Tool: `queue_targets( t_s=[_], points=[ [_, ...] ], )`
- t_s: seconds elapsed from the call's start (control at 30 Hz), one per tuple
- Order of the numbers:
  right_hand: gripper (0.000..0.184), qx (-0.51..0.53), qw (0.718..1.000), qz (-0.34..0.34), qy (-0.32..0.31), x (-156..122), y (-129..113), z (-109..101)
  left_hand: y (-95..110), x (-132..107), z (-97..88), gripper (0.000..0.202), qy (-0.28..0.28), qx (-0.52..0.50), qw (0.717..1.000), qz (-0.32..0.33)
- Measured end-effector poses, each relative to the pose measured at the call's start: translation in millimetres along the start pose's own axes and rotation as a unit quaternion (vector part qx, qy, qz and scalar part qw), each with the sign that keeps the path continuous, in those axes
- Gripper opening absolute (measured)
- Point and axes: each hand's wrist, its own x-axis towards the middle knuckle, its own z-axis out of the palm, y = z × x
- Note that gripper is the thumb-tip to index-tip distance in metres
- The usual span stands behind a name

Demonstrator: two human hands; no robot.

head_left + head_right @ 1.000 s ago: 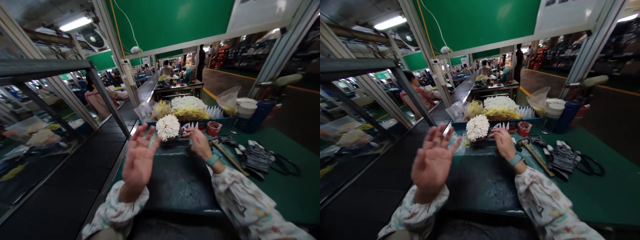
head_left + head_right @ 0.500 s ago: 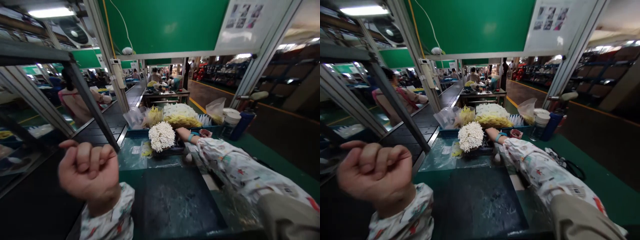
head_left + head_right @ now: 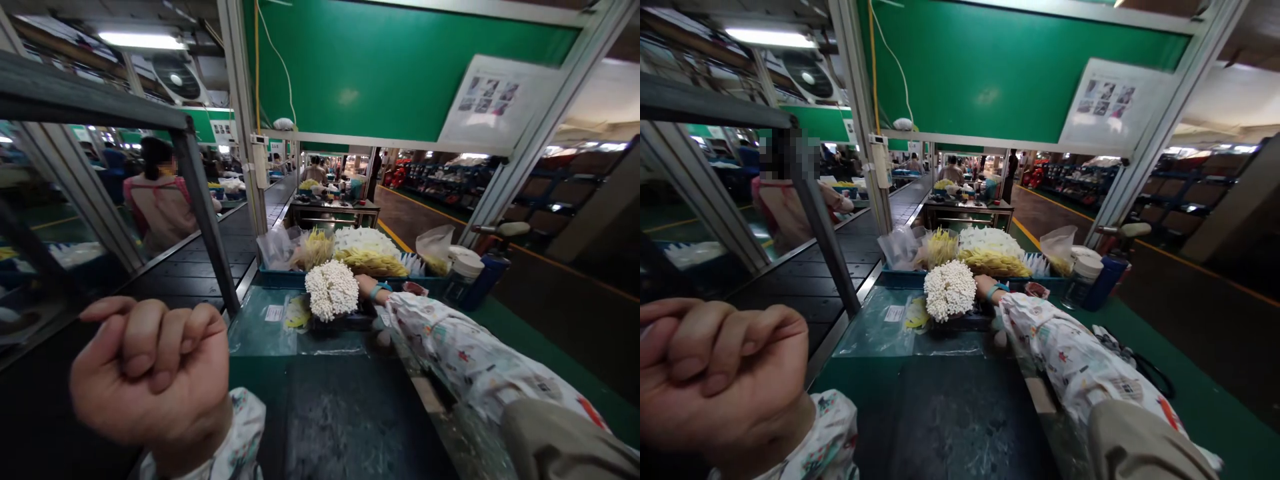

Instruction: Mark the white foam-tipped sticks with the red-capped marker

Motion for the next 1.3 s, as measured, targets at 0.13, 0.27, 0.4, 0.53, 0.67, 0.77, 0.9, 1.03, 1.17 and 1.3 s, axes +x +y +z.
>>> queue_targets(
  t_s=[0.13,0.27,0.4,0.53,0.67,0.77,0.9,1.03,1.17,1.3],
  points=[
    [0.035,-0.001,1.0,0.006,0.017,-9,1,4,-1,-5,7.2,0.014,0.017,0.007,1.0,-0.005],
    [0.035,-0.003,0.999,0.008,0.047,-14,5,8,-4,-5,5.5,0.013,-0.007,0.002,1.0,-0.013],
    [0.037,-0.006,0.998,0.02,0.053,-12,8,8,-7,0,-0.7,0.013,-0.039,-0.004,0.999,-0.021],
    [0.037,-0.009,0.998,0.032,0.062,-11,8,10,-10,1,-0.9,0.014,-0.053,-0.001,0.998,-0.025],
    [0.039,-0.003,0.997,0.017,0.074,-12,10,17,-13,-3,4.7,0.014,-0.009,0.024,1.0,-0.016],
    [0.038,0.009,0.996,-0.002,0.086,-12,13,22,-15,-5,6.5,0.014,0.002,0.033,0.999,-0.016],
    [0.037,0.024,0.995,-0.01,0.1,-10,16,24,-18,-3,4.7,0.014,-0.011,0.037,0.999,-0.014],
    [0.037,0.033,0.994,-0.004,0.104,-4,16,20,-21,-4,5.8,0.015,-0.004,0.046,0.999,-0.016],
    [0.037,0.041,0.993,0.0,0.115,5,16,10,-22,-5,6.6,0.013,0.003,0.072,0.997,-0.017],
    [0.036,0.042,0.991,-0.004,0.127,3,19,6,-22,-3,4.5,0.012,0.001,0.083,0.996,-0.008]
  ],
)
